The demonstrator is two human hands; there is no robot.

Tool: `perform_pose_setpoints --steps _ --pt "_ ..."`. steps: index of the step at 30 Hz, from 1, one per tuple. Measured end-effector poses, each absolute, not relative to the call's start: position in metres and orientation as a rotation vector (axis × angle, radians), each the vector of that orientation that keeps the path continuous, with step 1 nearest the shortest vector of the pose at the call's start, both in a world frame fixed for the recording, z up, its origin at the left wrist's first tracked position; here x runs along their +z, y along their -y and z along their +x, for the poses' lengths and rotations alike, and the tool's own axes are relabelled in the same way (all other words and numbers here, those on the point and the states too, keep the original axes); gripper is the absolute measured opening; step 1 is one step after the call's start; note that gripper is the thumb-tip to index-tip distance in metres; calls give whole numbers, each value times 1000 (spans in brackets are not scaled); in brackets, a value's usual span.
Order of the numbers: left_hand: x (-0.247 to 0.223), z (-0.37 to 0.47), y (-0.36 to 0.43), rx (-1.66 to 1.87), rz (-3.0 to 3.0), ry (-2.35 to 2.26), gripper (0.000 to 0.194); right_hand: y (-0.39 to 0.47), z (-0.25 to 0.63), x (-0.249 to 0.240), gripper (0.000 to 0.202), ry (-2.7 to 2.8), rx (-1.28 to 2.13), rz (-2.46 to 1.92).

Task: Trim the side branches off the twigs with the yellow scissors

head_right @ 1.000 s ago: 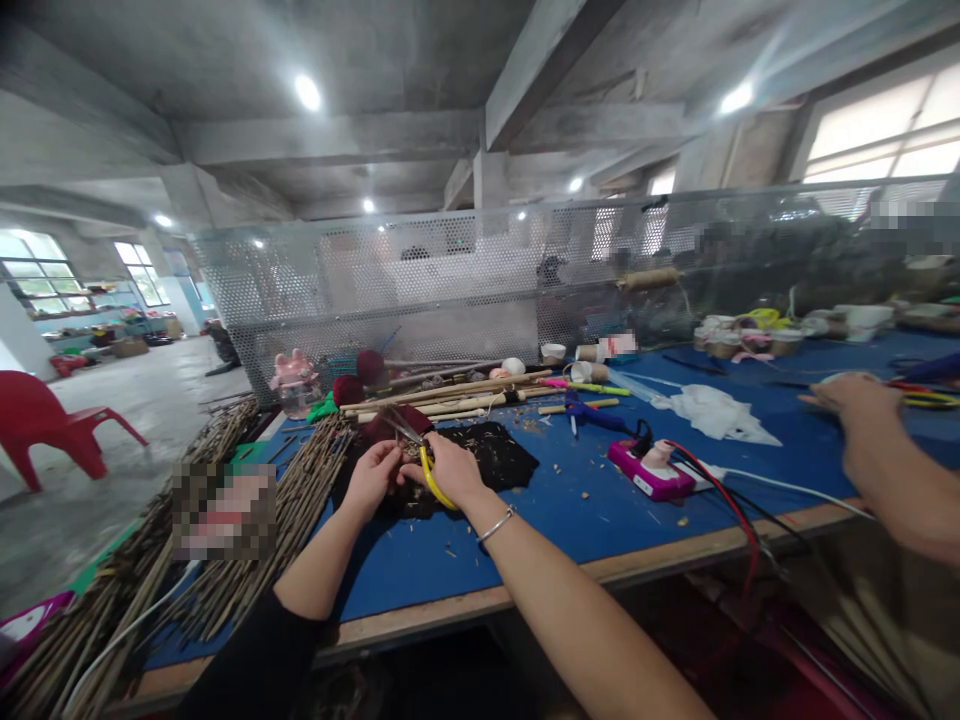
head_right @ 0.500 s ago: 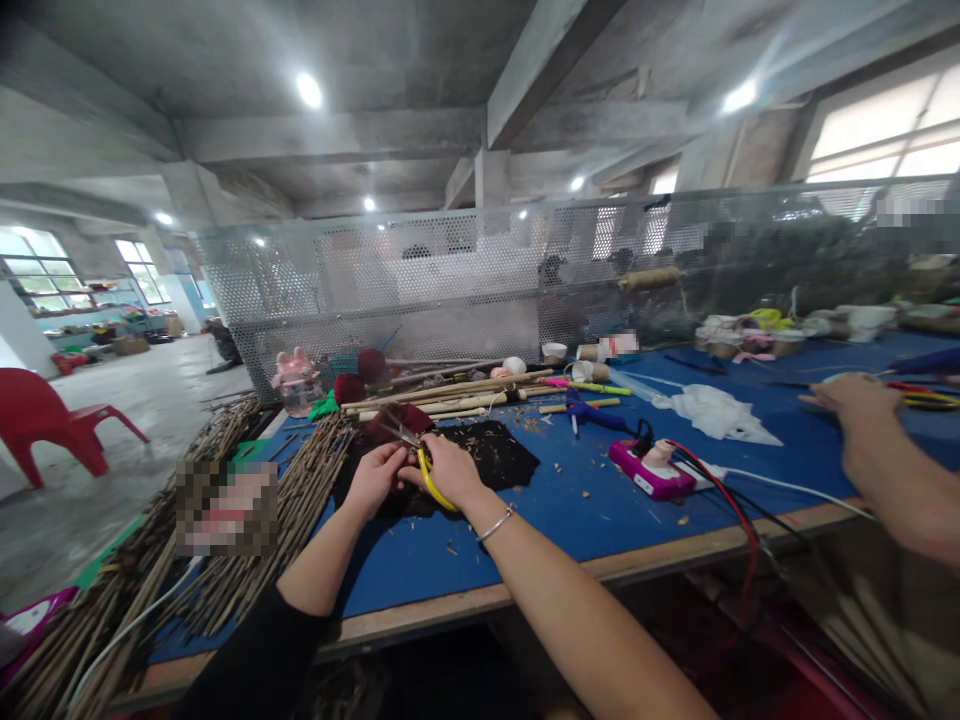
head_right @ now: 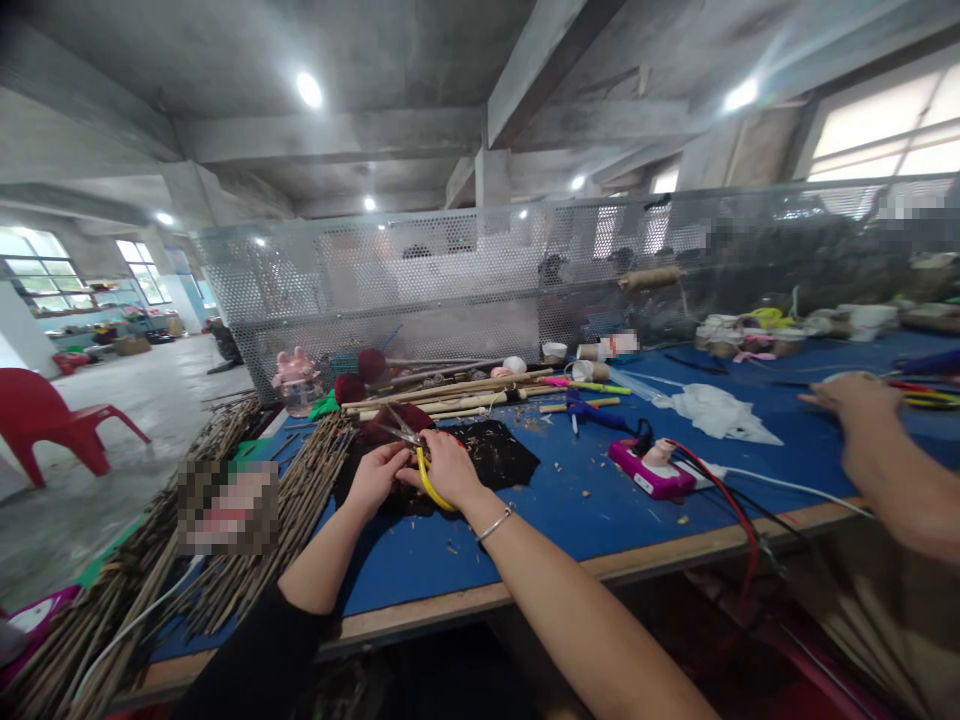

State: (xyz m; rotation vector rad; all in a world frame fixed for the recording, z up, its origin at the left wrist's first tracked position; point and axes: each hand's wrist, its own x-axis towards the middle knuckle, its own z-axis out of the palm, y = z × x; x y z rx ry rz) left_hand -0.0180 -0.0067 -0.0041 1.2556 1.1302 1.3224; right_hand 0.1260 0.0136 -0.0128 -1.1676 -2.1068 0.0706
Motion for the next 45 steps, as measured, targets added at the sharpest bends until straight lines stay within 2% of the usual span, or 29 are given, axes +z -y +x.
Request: perform_pose_setpoints --steps 6,13,20,35,45 --pt "-2 -16 7 1340 1241 -1092 24 -14 126 -13 65 2115 73 -1201" --pt "-8 -17 3 1355 1302 -1057 27 -9 125 -8 66 2146 64 -1247" --pt "-13 -17 3 1315 1365 -1079 32 -6 127 -6 47 2150 159 -1185" --pt "-16 -19 -3 1369 1301 -959 35 -6 126 -5 37 2143 163 -1363" --pt "-15 -21 -1 1339 1300 -1050 35 -8 125 -7 50 2187 104 -1275"
